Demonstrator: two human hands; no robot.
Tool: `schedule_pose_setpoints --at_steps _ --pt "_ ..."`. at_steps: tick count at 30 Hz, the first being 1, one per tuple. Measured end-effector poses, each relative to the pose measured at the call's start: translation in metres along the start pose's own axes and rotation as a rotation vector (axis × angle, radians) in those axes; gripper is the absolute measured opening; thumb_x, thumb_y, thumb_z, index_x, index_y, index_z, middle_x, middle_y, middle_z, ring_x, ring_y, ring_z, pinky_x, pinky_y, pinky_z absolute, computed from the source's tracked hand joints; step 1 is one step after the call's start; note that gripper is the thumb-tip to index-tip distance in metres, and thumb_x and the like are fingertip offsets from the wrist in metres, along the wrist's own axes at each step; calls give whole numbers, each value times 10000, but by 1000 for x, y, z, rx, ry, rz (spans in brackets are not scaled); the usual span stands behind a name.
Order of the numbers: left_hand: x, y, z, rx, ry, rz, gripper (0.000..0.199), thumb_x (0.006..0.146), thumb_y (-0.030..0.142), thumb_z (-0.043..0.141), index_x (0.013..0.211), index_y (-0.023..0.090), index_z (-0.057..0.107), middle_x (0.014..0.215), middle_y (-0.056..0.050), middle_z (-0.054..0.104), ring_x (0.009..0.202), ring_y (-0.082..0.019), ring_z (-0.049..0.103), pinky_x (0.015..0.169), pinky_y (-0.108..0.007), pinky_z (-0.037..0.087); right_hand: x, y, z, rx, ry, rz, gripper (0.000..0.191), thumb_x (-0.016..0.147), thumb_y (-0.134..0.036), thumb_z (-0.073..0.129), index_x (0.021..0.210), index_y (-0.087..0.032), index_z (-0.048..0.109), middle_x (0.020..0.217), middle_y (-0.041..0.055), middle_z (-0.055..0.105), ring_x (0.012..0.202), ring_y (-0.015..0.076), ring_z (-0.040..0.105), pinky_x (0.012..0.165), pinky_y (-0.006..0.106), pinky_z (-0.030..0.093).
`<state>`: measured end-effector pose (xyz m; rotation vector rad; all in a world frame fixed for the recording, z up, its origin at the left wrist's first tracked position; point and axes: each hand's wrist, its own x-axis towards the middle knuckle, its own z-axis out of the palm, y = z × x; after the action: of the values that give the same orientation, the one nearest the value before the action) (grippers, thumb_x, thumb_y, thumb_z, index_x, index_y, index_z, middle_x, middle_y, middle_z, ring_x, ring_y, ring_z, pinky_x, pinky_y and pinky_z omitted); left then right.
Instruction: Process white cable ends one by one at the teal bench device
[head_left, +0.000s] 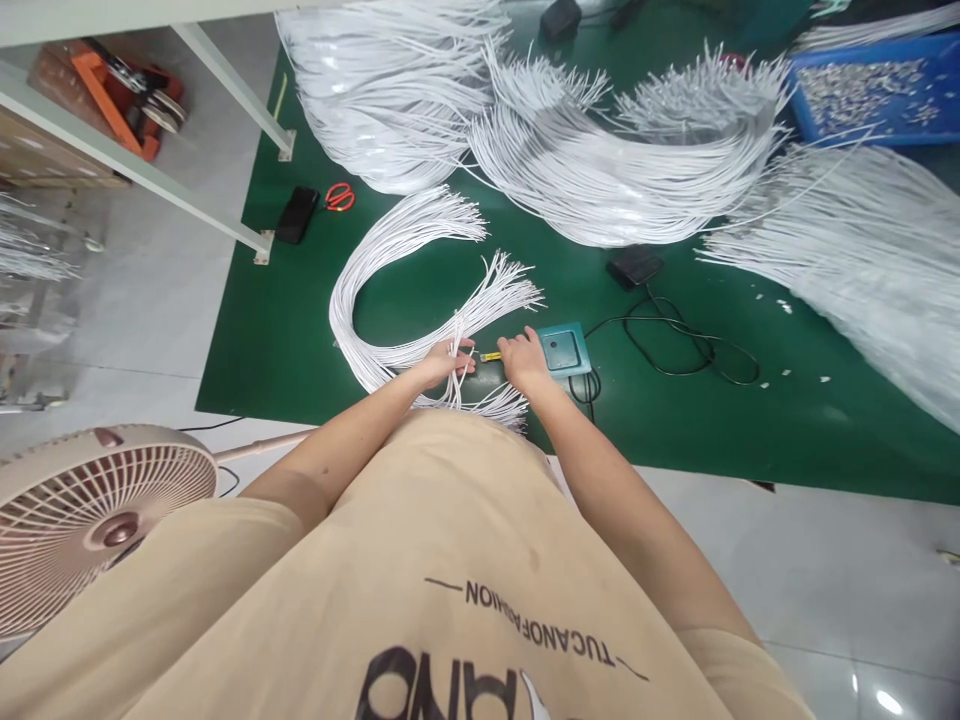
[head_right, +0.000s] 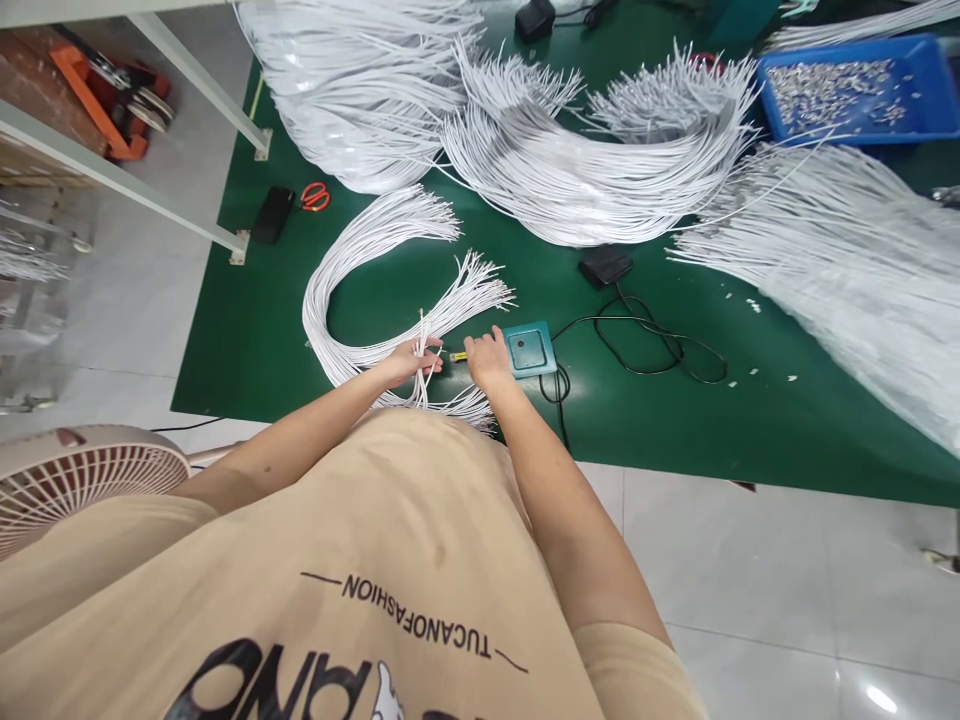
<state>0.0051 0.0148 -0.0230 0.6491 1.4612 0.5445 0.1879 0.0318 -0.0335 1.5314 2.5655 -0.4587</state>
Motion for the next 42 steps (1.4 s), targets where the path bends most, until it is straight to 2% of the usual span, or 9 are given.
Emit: schedule_pose_setpoints --at_steps 6,17,23,26,28,32,36,39,42 --pt "13 -10 8 20 -21 -37 414 737 8 636 1126 105 531 660 -24 648 627 -146 675 594 -229 461 1 3 6 23 4 -37 311 821 -43 423 997 -113 671 944 151 716 976 257 557 1102 423 157" --pt "20 -15 21 -29 57 -117 408 728 -14 632 1098 106 511 634 0 633 582 -135 665 597 -239 509 9 4 5 55 17 -2 330 820 -47 399 973 -95 687 875 188 700 1020 304 497 978 415 282" --pt "23 -20 24 -31 38 -132 368 736 -17 633 1063 99 509 653 -17 649 588 -137 670 626 -251 531 8 2 3 65 -13 -5 309 819 -59 418 977 -84 682 884 186 700 1033 297 511 1044 440 264" --pt "25 -22 22 -61 31 -126 372 721 -2 670 1043 102 515 660 -20 654 588 -137 673 629 -251 537 1 7 3 105 90 54 311 859 -117 426 1068 -99 655 1119 182 671 1175 300 464 1134 517 132" --pt "26 -23 21 -80 22 -124 390 699 14 709 1030 101 522 667 -25 656 597 -143 679 630 -253 539 -7 13 6 112 210 172 373 902 -169 400 1215 -88 584 1358 196 533 1315 310 361 1141 574 73" --pt "27 -25 18 -88 2 -122 419 677 45 750 1023 102 522 683 -38 662 622 -157 691 634 -258 538 -17 26 17 80 288 280 498 955 -277 368 1421 -105 400 1536 209 294 1428 328 207 1114 632 97" --pt "28 -25 14 -79 20 -125 408 689 29 722 1034 106 518 673 -31 656 614 -155 687 658 -275 540 -16 29 22 52 296 245 492 960 -272 371 1430 -130 397 1533 201 304 1424 325 222 1105 631 119" --pt "24 -22 8 -76 41 -96 446 685 36 716 1078 114 520 671 -13 647 619 -150 681 660 -275 531 -13 19 16 72 326 200 464 953 -265 391 1383 -103 456 1491 215 364 1379 332 282 1096 587 168" --pt "16 -16 0 -83 27 -35 403 678 60 728 1041 111 562 687 -6 638 620 -123 656 641 -248 499 -13 -6 11 164 254 -61 392 969 -288 349 1195 -102 609 1269 195 572 1167 282 472 998 439 329"
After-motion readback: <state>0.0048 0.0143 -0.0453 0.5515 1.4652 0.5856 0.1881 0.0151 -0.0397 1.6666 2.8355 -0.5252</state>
